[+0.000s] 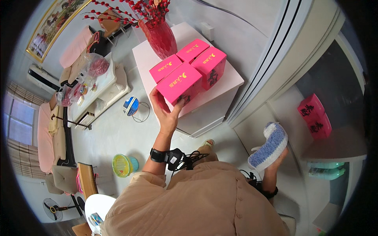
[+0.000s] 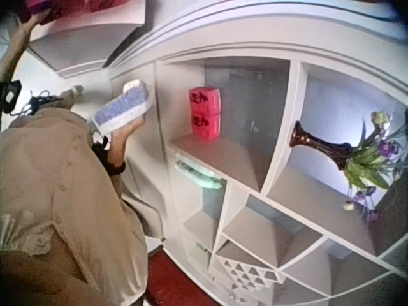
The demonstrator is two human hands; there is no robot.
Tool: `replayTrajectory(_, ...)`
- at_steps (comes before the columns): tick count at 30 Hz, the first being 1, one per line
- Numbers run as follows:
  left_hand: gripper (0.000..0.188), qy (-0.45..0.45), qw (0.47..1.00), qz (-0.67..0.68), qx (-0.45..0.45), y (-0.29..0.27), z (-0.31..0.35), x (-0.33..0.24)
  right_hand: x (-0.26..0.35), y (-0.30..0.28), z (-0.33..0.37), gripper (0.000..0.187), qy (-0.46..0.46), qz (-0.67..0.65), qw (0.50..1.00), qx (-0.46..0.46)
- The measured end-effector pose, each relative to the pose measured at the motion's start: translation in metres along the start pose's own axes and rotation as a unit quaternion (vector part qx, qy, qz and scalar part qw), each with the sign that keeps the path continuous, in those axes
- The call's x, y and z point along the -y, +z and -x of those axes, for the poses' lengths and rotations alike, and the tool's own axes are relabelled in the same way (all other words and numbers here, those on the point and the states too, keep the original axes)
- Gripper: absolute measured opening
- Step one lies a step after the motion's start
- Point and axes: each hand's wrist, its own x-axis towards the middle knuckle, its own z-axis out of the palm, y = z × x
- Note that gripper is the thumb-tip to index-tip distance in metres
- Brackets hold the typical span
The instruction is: The person wipes a red vase by hand with a cloth, then wipes the top surface of a white cabinet. The person then wipes another vase containing purple and yellow flowers before picking up, wiping, and rearranging several pink boxes on the cabinet and shelves.
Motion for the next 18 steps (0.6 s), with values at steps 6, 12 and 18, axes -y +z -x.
replayTrajectory(6,0.067,0.036,0.992,-0.118,-0.019,-0.003,0.008,0.023,-0.006,-0.017,-0.007,0.025,-0.135,0.245,0.954,0.109)
replayTrajectory(12,0.077,0.027,0.985,-0.16,-0.061,0.005,0.009,0.027,-0.004,-0.036,-0.012,0.027,-0.194,0.344,0.909,0.132)
replayTrajectory(18,0.073,0.243,0.912,-0.312,-0.108,0.03,0.02,-0.002,-0.02,-0.081,-0.022,0.032,0.065,-0.125,0.981,0.131)
